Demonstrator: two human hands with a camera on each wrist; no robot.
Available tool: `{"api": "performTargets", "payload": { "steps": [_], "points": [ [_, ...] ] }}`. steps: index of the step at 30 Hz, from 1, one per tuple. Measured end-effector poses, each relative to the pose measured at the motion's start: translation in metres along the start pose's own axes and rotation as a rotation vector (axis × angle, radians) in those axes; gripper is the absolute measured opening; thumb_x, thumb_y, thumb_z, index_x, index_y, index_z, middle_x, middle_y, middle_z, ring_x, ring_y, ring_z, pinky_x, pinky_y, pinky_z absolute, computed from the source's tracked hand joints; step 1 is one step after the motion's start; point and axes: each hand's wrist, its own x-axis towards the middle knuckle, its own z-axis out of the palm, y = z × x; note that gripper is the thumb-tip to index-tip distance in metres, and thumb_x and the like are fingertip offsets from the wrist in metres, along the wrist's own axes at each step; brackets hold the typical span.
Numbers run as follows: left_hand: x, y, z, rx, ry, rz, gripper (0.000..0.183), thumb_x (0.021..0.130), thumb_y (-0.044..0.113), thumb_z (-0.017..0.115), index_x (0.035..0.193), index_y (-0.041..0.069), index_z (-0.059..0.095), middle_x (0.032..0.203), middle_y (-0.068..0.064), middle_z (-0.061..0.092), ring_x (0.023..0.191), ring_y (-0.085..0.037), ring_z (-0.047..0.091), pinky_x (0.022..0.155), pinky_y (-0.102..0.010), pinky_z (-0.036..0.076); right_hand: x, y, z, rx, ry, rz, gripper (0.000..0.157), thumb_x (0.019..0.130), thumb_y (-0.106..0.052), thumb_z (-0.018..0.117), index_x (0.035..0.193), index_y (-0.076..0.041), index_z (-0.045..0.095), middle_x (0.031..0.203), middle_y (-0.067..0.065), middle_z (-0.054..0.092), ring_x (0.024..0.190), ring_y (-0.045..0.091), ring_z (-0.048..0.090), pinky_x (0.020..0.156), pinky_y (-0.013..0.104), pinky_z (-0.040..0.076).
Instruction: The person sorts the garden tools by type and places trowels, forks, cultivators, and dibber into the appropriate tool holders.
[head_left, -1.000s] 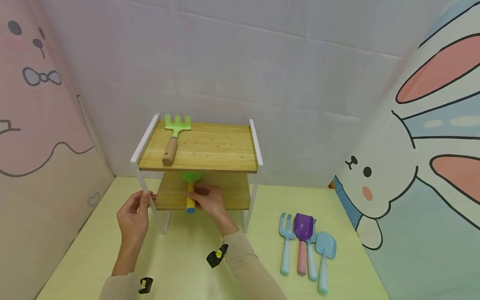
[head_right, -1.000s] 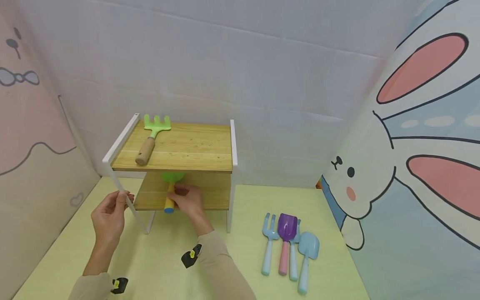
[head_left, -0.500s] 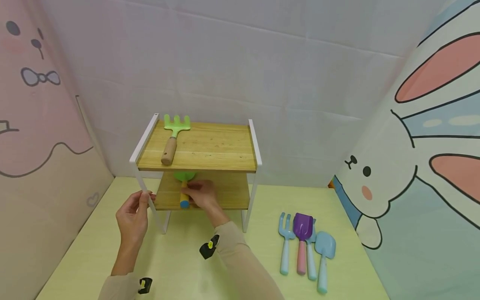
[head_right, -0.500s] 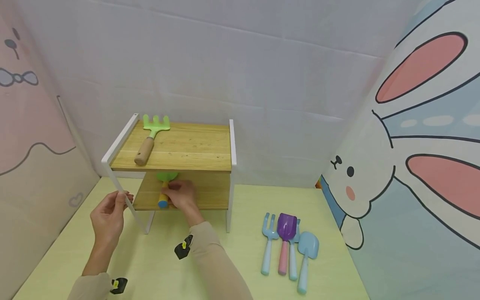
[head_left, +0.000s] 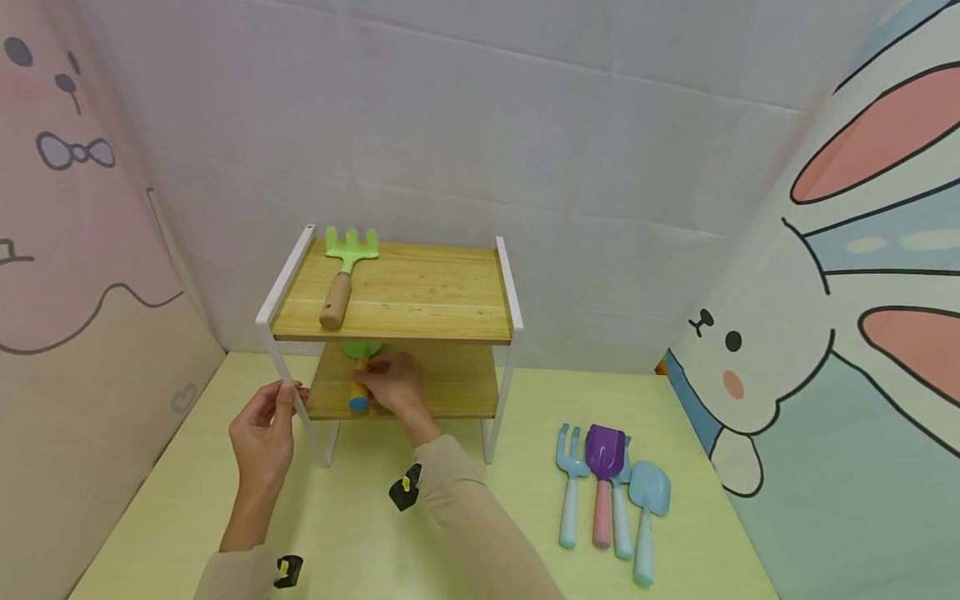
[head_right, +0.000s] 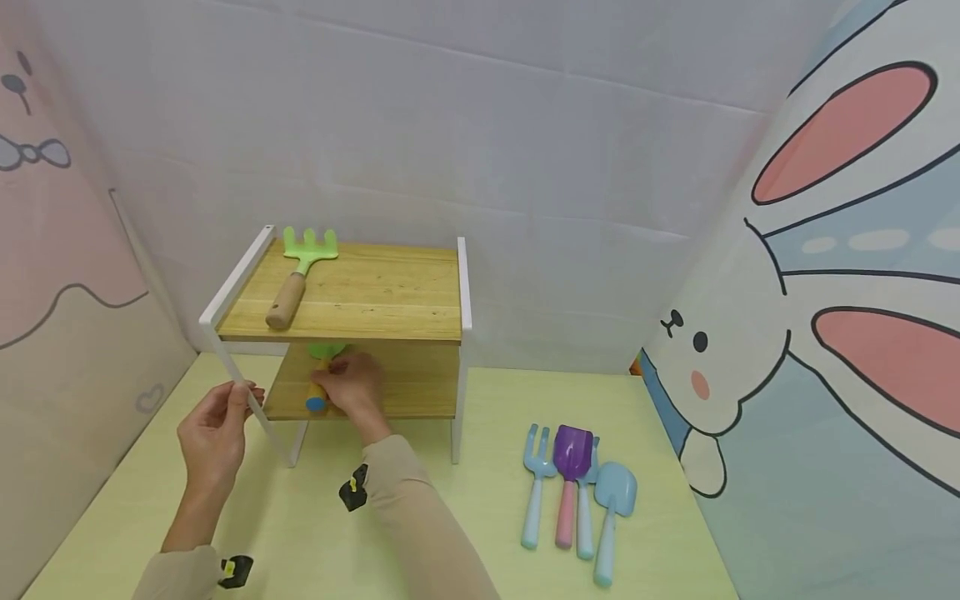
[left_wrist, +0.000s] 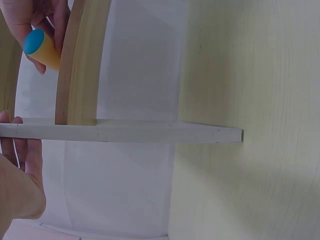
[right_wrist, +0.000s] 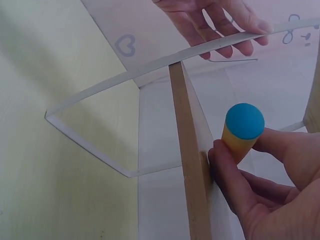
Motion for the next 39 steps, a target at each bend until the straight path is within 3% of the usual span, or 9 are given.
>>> {"api": "performTargets", "payload": {
  "steps": [8, 19, 27, 39],
  "points": [
    [0.0, 0.0, 0.0, -0.01, 0.014, -0.021, 0.023, 0.102, 0.001, 0.06, 0.103, -0.022, 0.065, 0.083, 0.006, 0.075, 0.081, -0.005, 0.073, 0.079, -0.014, 0.058, 0.001, -0.003, 0.005, 0.112, -0.034, 0.006, 0.025, 0.091, -0.01, 0.08, 0.107, 0.008, 0.075, 0.087, 0.011, 0.075, 0.063, 0.023, 0.074, 0.052, 0.025, 0.061],
    [0.0, 0.0, 0.0, 0.002, 0.011, -0.011, 0.022, 0.102, 0.0, 0.06, 0.103, -0.022, 0.064, 0.083, 0.007, 0.075, 0.081, -0.005, 0.072, 0.079, -0.013, 0.058, -0.002, 0.001, 0.005, 0.102, -0.032, -0.015, 0.024, 0.093, -0.015, 0.078, 0.107, 0.004, 0.074, 0.093, 0.012, 0.075, 0.065, 0.02, 0.074, 0.053, 0.023, 0.061],
    [-0.001, 0.001, 0.0, 0.012, 0.006, -0.02, 0.024, 0.103, 0.002, 0.059, 0.104, -0.021, 0.065, 0.084, 0.006, 0.075, 0.082, -0.005, 0.073, 0.08, -0.015, 0.059, -0.004, 0.004, 0.001, 0.181, -0.032, 0.001, 0.028, 0.094, -0.014, 0.077, 0.113, 0.006, 0.071, 0.098, 0.012, 0.075, 0.073, 0.018, 0.074, 0.056, 0.025, 0.062],
    [-0.001, 0.0, 0.001, -0.022, 0.011, -0.041, 0.024, 0.103, 0.002, 0.06, 0.105, -0.021, 0.065, 0.083, 0.005, 0.075, 0.081, -0.006, 0.073, 0.082, -0.016, 0.059, -0.013, 0.011, -0.013, 0.16, -0.025, -0.03, 0.032, 0.095, -0.017, 0.075, 0.117, 0.006, 0.07, 0.101, 0.015, 0.075, 0.067, 0.023, 0.074, 0.055, 0.027, 0.062]
  ]
}}
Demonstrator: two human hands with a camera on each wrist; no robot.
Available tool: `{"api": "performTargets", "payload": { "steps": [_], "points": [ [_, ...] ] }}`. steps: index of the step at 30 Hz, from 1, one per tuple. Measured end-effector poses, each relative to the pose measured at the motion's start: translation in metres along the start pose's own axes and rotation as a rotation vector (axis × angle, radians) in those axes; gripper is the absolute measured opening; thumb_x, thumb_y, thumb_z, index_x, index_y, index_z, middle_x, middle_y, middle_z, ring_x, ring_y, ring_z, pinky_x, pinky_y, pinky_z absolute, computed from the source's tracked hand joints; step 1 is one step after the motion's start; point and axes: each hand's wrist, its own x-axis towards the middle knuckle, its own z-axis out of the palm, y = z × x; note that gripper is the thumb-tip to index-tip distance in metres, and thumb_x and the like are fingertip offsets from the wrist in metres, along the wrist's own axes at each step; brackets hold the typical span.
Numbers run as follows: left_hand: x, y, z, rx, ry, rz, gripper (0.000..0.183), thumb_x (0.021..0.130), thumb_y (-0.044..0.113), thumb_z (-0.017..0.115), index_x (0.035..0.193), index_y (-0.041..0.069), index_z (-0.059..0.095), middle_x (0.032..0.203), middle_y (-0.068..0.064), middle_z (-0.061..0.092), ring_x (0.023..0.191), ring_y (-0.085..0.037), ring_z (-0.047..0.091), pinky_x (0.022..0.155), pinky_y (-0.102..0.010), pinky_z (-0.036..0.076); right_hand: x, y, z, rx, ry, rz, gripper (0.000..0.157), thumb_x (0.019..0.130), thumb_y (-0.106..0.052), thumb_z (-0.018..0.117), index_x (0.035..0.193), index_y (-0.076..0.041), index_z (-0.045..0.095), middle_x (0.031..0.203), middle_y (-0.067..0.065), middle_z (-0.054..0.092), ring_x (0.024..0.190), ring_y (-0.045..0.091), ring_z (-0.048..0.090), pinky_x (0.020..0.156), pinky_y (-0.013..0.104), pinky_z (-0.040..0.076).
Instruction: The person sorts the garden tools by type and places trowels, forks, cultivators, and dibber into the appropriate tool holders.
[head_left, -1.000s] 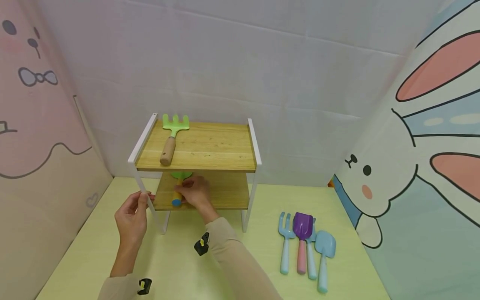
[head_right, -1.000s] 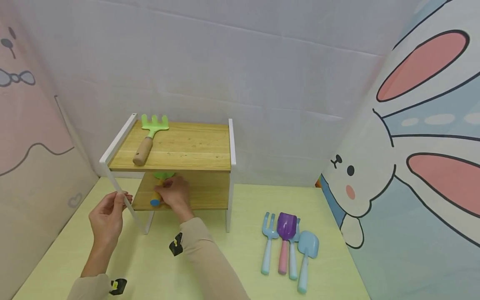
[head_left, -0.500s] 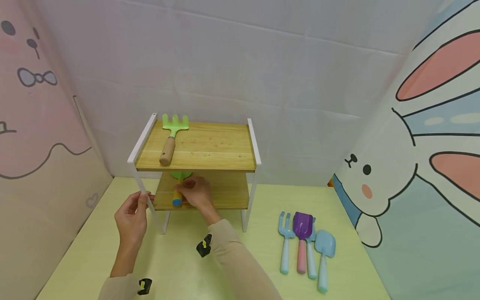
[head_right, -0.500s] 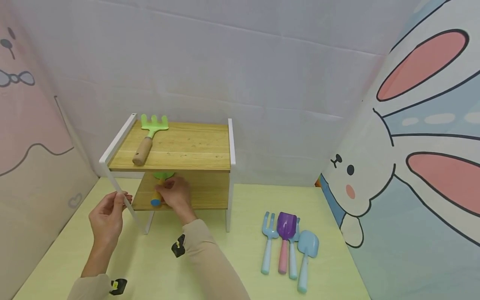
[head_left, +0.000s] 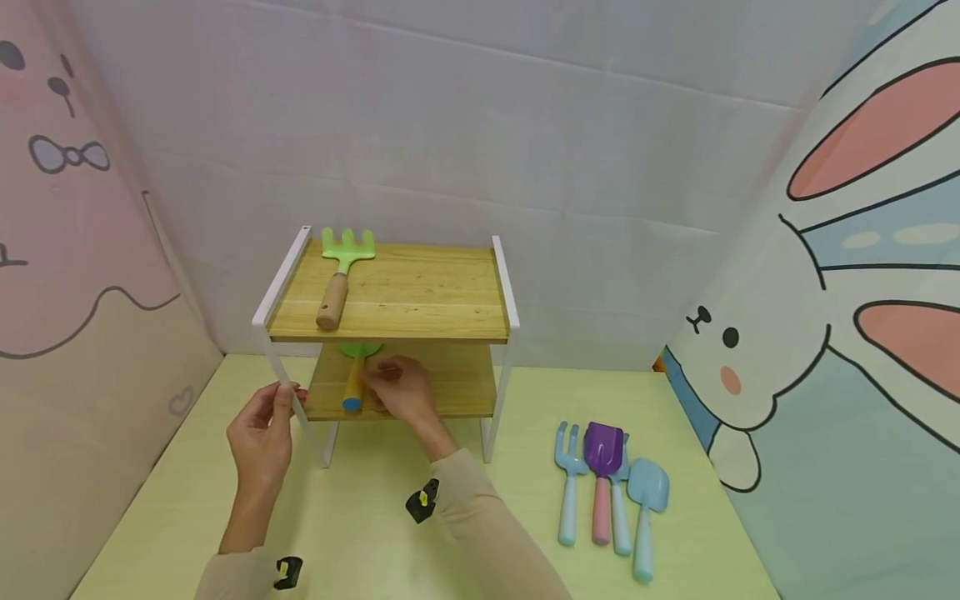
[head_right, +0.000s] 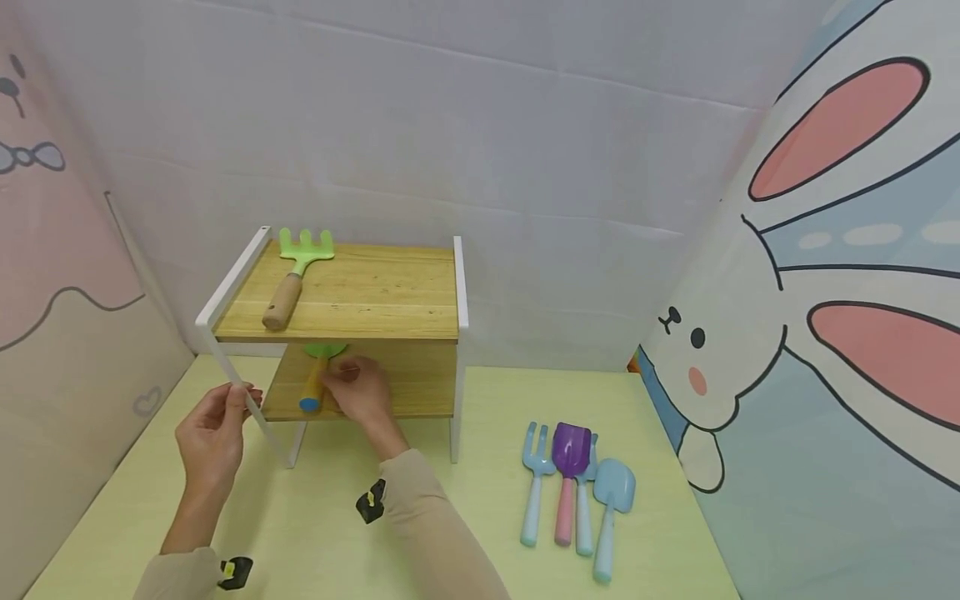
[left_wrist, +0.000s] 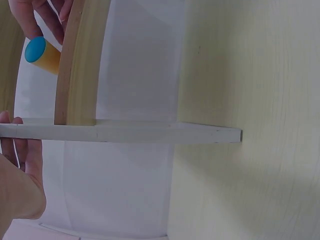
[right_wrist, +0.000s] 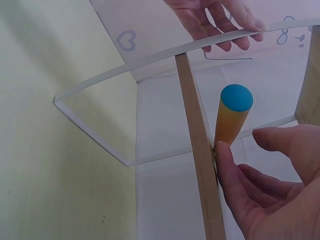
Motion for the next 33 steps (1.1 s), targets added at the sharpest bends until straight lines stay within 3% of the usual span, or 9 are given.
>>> {"api": "performTargets", "payload": {
  "steps": [13, 20, 24, 30, 33],
  "points": [
    [0.0, -0.001, -0.001, 0.027, -0.007, 0.001, 0.025, 0.104, 0.004, 0.06, 0.105, -0.021, 0.065, 0.084, 0.006, 0.075, 0.082, -0.005, 0.073, 0.082, -0.015, 0.058, -0.014, 0.011, -0.013, 0.061, 0.003, -0.102, 0.029, 0.097, -0.016, 0.073, 0.114, 0.006, 0.069, 0.1, 0.015, 0.072, 0.075, 0.022, 0.073, 0.06, 0.027, 0.062],
    [0.0, 0.0, 0.0, -0.001, -0.001, 0.0, 0.025, 0.103, 0.003, 0.06, 0.105, -0.022, 0.064, 0.083, 0.005, 0.075, 0.081, -0.005, 0.073, 0.081, -0.015, 0.059, -0.023, 0.013, -0.019, 0.145, 0.001, -0.109, 0.025, 0.096, -0.004, 0.07, 0.115, 0.012, 0.067, 0.102, 0.024, 0.071, 0.081, 0.047, 0.072, 0.066, 0.04, 0.065],
    [0.002, 0.0, 0.0, -0.008, -0.005, 0.01, 0.024, 0.103, 0.001, 0.06, 0.105, -0.022, 0.064, 0.083, 0.005, 0.075, 0.081, -0.006, 0.073, 0.081, -0.015, 0.059, -0.025, 0.023, -0.022, 0.207, 0.0, -0.122, 0.025, 0.096, -0.004, 0.071, 0.115, 0.011, 0.067, 0.097, 0.023, 0.072, 0.083, 0.044, 0.073, 0.066, 0.034, 0.065],
    [0.003, -0.001, 0.0, -0.004, -0.008, 0.021, 0.023, 0.103, 0.001, 0.06, 0.104, -0.022, 0.064, 0.083, 0.006, 0.075, 0.081, -0.005, 0.073, 0.081, -0.015, 0.058, -0.034, 0.032, -0.027, 0.24, -0.03, -0.181, 0.026, 0.097, -0.003, 0.069, 0.117, 0.013, 0.065, 0.098, 0.029, 0.071, 0.088, 0.052, 0.069, 0.073, 0.05, 0.064],
    [0.001, -0.001, -0.001, -0.006, -0.005, 0.012, 0.023, 0.103, 0.001, 0.06, 0.104, -0.022, 0.064, 0.083, 0.006, 0.075, 0.081, -0.005, 0.073, 0.08, -0.015, 0.059, -0.04, 0.036, -0.031, 0.213, -0.056, -0.213, 0.029, 0.098, -0.005, 0.069, 0.119, 0.013, 0.064, 0.103, 0.028, 0.07, 0.092, 0.051, 0.07, 0.076, 0.045, 0.065]
  ]
}}
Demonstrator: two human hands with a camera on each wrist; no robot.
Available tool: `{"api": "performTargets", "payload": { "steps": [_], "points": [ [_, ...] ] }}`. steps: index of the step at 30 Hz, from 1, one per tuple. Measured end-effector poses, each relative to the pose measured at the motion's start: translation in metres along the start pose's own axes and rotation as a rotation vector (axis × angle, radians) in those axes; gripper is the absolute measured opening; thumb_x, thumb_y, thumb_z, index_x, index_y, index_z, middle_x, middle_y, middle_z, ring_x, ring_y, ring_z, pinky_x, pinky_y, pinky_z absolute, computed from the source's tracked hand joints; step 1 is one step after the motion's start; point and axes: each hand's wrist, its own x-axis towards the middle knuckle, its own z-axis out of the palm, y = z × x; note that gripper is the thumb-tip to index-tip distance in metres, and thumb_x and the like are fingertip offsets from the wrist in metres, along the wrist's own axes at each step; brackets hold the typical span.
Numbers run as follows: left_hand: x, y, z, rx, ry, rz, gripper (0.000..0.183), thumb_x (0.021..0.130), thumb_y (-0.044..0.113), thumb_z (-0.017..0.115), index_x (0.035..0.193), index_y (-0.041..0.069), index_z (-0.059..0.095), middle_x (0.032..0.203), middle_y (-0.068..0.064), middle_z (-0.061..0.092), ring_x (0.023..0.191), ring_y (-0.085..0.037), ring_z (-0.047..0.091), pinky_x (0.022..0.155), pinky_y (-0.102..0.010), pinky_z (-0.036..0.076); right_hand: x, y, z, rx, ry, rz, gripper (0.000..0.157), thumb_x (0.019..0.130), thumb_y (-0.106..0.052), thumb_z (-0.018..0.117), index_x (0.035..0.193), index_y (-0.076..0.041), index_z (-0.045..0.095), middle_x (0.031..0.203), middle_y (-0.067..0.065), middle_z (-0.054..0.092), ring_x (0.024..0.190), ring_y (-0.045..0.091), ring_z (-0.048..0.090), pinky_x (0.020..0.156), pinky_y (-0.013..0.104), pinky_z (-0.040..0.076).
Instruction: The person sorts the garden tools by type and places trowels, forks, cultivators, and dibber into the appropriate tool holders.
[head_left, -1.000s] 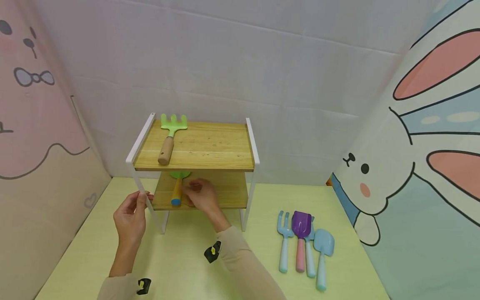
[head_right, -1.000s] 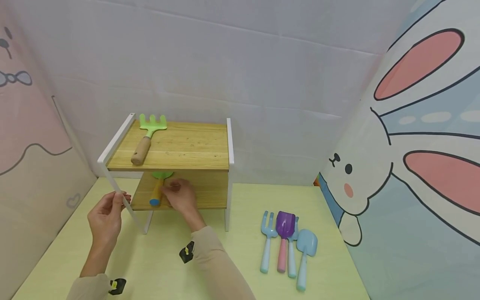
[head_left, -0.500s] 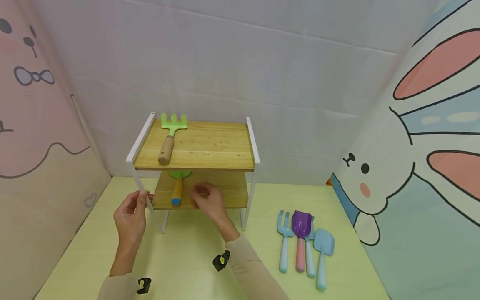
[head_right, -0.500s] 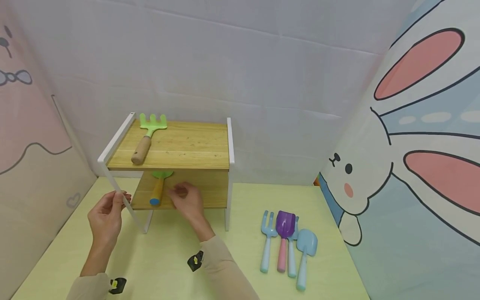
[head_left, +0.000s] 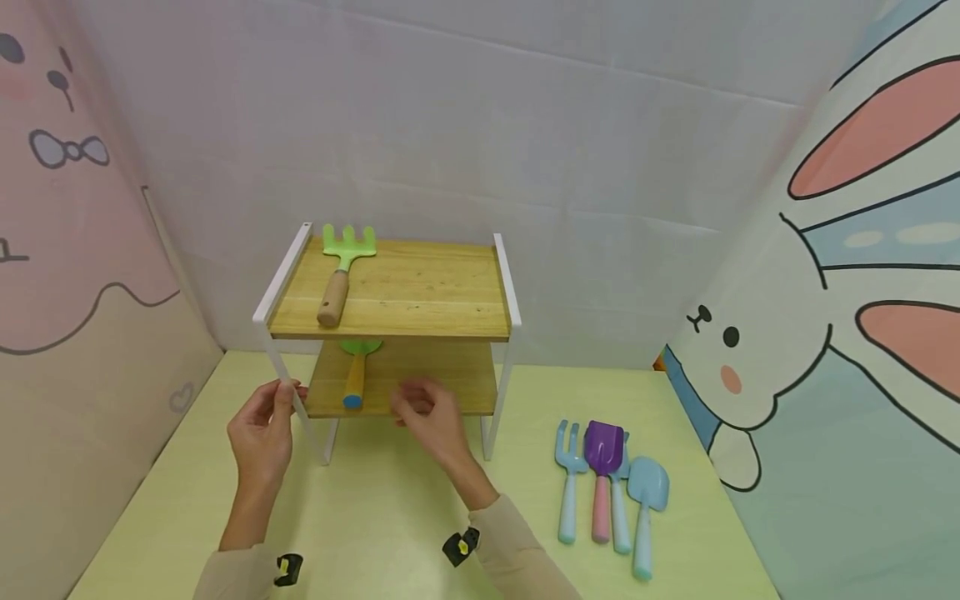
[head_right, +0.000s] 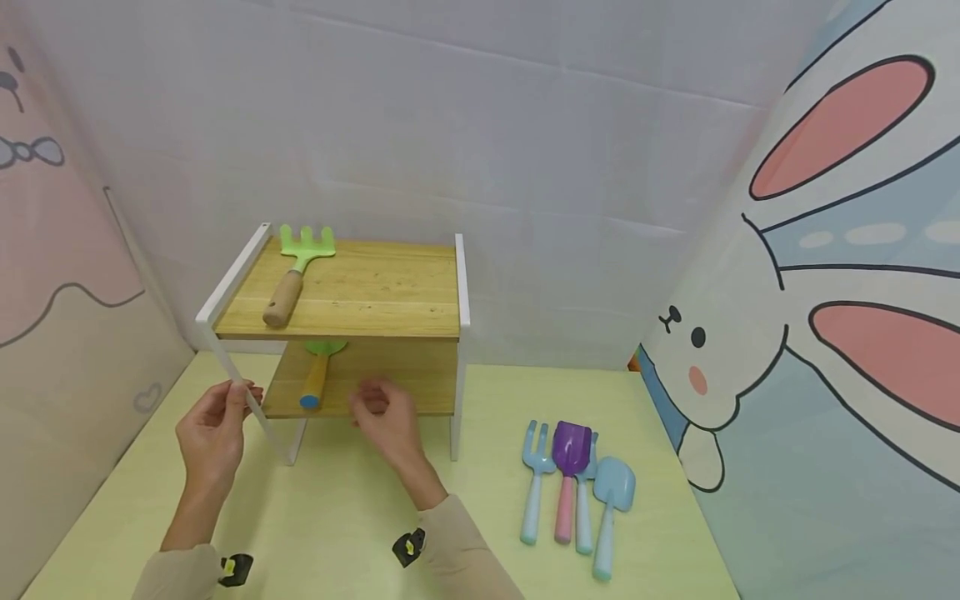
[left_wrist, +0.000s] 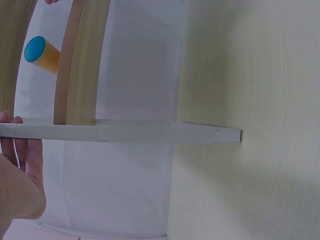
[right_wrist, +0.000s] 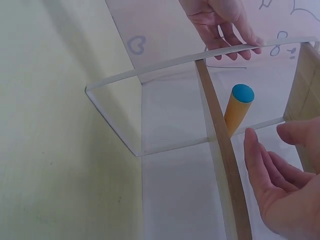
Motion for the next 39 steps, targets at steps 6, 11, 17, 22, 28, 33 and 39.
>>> {"api": "performTargets", "payload": {
  "steps": [6, 11, 17, 22, 28, 33, 39],
  "points": [
    [-0.001, 0.0, 0.0, 0.027, 0.0, -0.003, 0.023, 0.103, 0.001, 0.059, 0.105, -0.022, 0.064, 0.083, 0.007, 0.075, 0.082, -0.004, 0.073, 0.08, -0.014, 0.058, -0.013, -0.001, -0.007, -0.132, -0.029, -0.024, 0.029, 0.098, -0.011, 0.07, 0.12, 0.007, 0.067, 0.108, 0.018, 0.072, 0.097, 0.027, 0.072, 0.083, 0.025, 0.061],
    [-0.002, 0.001, 0.001, 0.036, 0.015, -0.028, 0.025, 0.103, 0.004, 0.06, 0.106, -0.02, 0.065, 0.083, 0.008, 0.075, 0.082, -0.004, 0.072, 0.081, -0.014, 0.058, -0.022, -0.001, -0.012, -0.173, -0.027, 0.008, 0.03, 0.1, -0.015, 0.07, 0.124, 0.002, 0.068, 0.112, 0.013, 0.073, 0.103, 0.026, 0.07, 0.089, 0.025, 0.058],
    [-0.004, 0.0, 0.0, -0.065, 0.027, -0.066, 0.024, 0.102, 0.004, 0.062, 0.107, -0.02, 0.066, 0.084, 0.002, 0.076, 0.082, -0.009, 0.073, 0.083, -0.018, 0.059, -0.035, 0.003, -0.022, -0.171, -0.014, 0.015, 0.03, 0.1, -0.017, 0.07, 0.123, 0.002, 0.069, 0.112, 0.012, 0.072, 0.103, 0.028, 0.069, 0.088, 0.026, 0.058],
    [-0.003, -0.001, 0.0, -0.149, 0.033, -0.073, 0.023, 0.102, 0.002, 0.062, 0.106, -0.021, 0.065, 0.085, -0.003, 0.076, 0.081, -0.012, 0.073, 0.083, -0.02, 0.06, -0.046, 0.008, -0.03, -0.177, -0.023, 0.014, 0.028, 0.101, -0.019, 0.069, 0.124, -0.003, 0.069, 0.113, 0.009, 0.072, 0.103, 0.024, 0.069, 0.089, 0.027, 0.059],
    [-0.003, -0.002, -0.001, -0.186, 0.017, -0.066, 0.022, 0.102, 0.002, 0.062, 0.107, -0.019, 0.066, 0.088, -0.005, 0.076, 0.082, -0.013, 0.074, 0.083, -0.021, 0.06, -0.059, 0.013, -0.041, -0.179, -0.023, 0.01, 0.025, 0.102, -0.02, 0.068, 0.124, -0.009, 0.069, 0.114, 0.006, 0.072, 0.103, 0.022, 0.069, 0.09, 0.028, 0.059],
    [-0.002, -0.004, -0.001, -0.172, 0.014, -0.065, 0.022, 0.102, 0.002, 0.063, 0.108, -0.019, 0.066, 0.088, -0.004, 0.076, 0.083, -0.014, 0.075, 0.083, -0.021, 0.06, -0.068, 0.013, -0.051, -0.163, -0.016, 0.016, 0.025, 0.101, -0.018, 0.07, 0.124, -0.009, 0.07, 0.113, 0.009, 0.072, 0.103, 0.023, 0.069, 0.089, 0.028, 0.059],
    [-0.002, -0.002, 0.0, -0.12, 0.053, -0.109, 0.024, 0.101, 0.007, 0.065, 0.107, -0.017, 0.069, 0.086, -0.003, 0.076, 0.081, -0.013, 0.074, 0.082, -0.019, 0.06, -0.078, 0.016, -0.061, -0.145, 0.005, 0.018, 0.024, 0.1, -0.014, 0.07, 0.123, -0.006, 0.07, 0.114, 0.013, 0.073, 0.105, 0.027, 0.069, 0.089, 0.027, 0.059]
  ]
}}
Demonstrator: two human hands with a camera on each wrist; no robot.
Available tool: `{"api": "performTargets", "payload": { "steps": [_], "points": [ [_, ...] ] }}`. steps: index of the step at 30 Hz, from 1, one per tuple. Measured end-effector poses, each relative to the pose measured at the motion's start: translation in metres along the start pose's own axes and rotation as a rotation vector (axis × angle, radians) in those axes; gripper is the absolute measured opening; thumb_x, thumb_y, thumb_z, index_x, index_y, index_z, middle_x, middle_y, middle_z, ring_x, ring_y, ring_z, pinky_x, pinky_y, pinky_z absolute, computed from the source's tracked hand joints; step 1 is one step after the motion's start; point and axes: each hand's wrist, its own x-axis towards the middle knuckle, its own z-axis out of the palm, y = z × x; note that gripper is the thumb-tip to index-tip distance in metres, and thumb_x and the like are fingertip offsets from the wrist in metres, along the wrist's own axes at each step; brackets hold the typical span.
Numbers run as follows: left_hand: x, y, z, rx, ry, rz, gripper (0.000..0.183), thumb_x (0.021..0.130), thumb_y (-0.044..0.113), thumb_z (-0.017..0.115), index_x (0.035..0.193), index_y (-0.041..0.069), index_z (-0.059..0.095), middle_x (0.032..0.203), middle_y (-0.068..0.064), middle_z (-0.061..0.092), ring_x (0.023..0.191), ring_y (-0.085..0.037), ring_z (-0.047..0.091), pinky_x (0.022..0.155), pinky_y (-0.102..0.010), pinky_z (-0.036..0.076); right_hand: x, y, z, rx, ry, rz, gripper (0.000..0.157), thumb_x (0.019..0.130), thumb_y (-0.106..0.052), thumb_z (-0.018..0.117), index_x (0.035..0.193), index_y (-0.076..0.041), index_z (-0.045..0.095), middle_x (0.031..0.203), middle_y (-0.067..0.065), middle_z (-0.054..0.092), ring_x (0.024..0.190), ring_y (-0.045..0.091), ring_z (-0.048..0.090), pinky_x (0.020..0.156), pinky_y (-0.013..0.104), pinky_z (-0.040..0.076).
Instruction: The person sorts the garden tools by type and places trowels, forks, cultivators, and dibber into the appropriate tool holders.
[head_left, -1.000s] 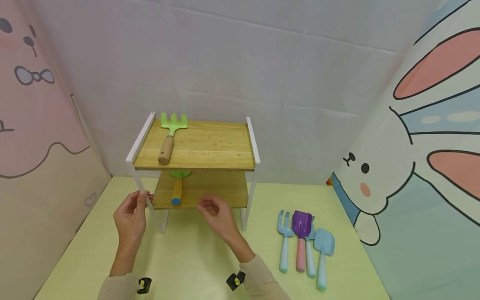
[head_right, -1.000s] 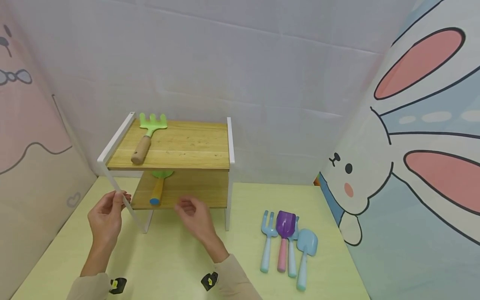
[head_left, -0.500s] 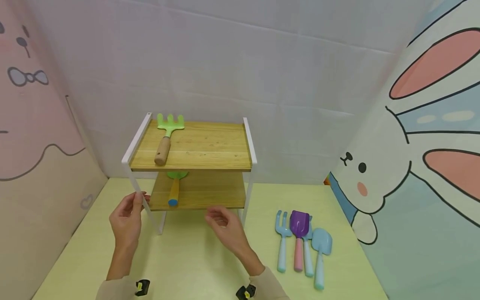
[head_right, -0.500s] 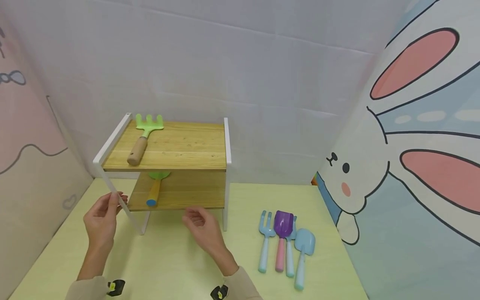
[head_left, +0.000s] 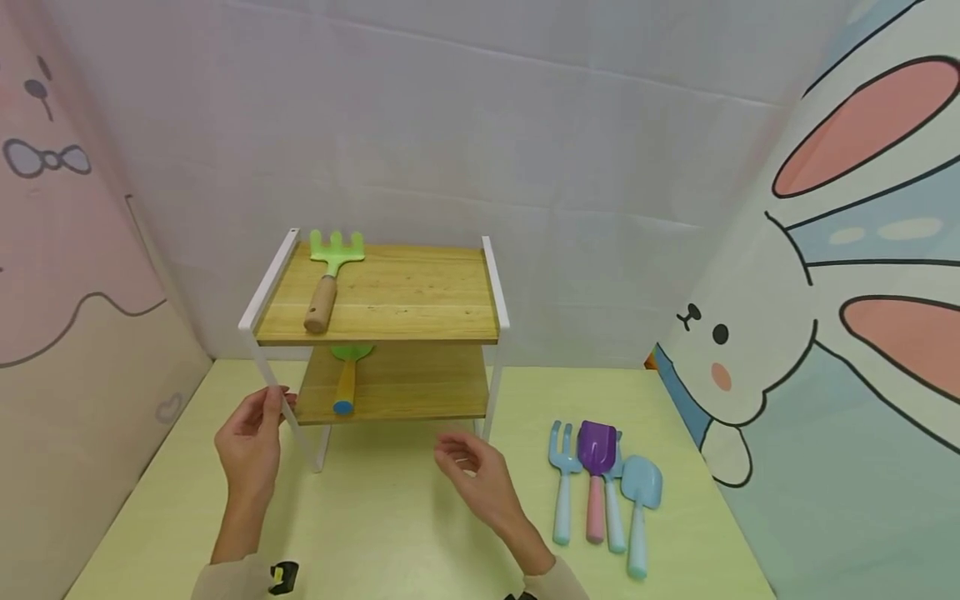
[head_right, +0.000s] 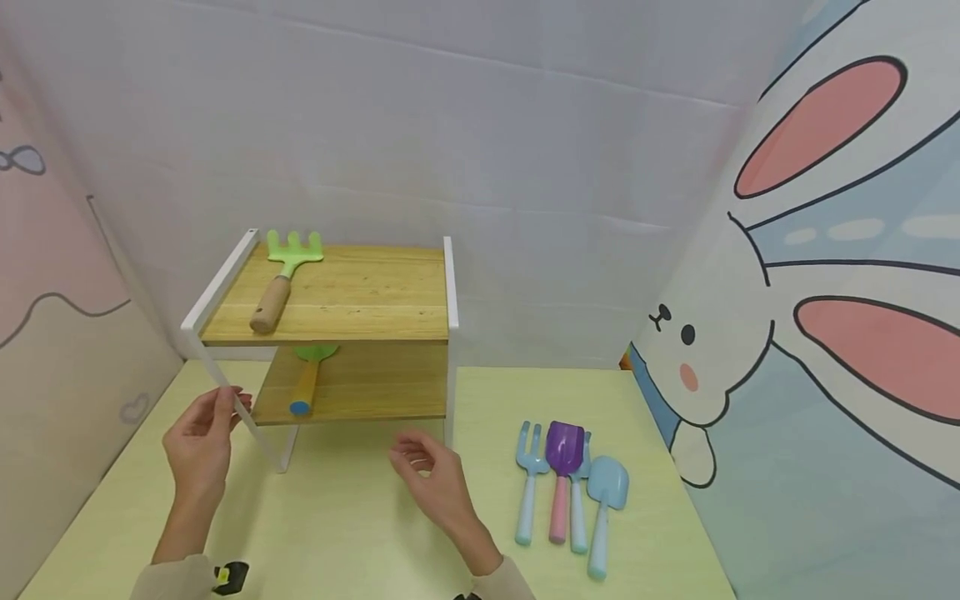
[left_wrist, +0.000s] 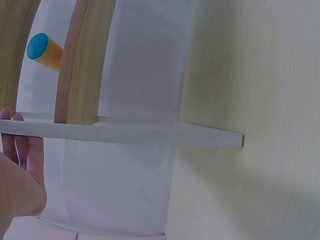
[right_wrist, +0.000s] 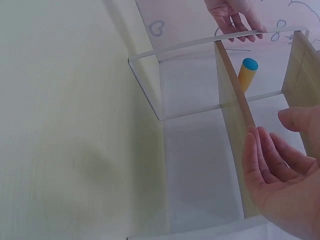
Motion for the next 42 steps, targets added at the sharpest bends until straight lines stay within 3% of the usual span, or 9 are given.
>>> {"api": "performTargets", "payload": {
  "steps": [10, 16, 42],
  "points": [
    [0.0, 0.004, -0.002, 0.053, 0.003, 0.035, 0.025, 0.101, 0.006, 0.065, 0.105, -0.018, 0.068, 0.083, -0.001, 0.075, 0.078, -0.009, 0.074, 0.081, -0.016, 0.059, -0.013, 0.004, -0.013, 0.008, 0.051, 0.055, 0.025, 0.099, -0.011, 0.071, 0.123, -0.006, 0.069, 0.114, 0.012, 0.073, 0.104, 0.026, 0.07, 0.09, 0.029, 0.059],
    [0.001, 0.003, -0.001, 0.044, 0.007, 0.046, 0.025, 0.101, 0.005, 0.065, 0.103, -0.02, 0.067, 0.081, -0.002, 0.076, 0.077, -0.009, 0.074, 0.079, -0.017, 0.06, -0.019, 0.018, -0.026, -0.007, 0.081, 0.037, 0.023, 0.098, -0.013, 0.073, 0.12, -0.009, 0.071, 0.111, 0.009, 0.074, 0.101, 0.023, 0.071, 0.088, 0.027, 0.06],
    [0.001, 0.002, 0.002, 0.068, 0.009, 0.017, 0.027, 0.1, 0.007, 0.066, 0.102, -0.02, 0.067, 0.08, 0.002, 0.075, 0.076, -0.007, 0.073, 0.077, -0.016, 0.06, -0.044, 0.042, -0.078, -0.09, 0.262, 0.058, 0.024, 0.095, -0.007, 0.075, 0.118, -0.004, 0.071, 0.107, 0.008, 0.074, 0.094, 0.014, 0.071, 0.081, 0.022, 0.059]
  ]
}}
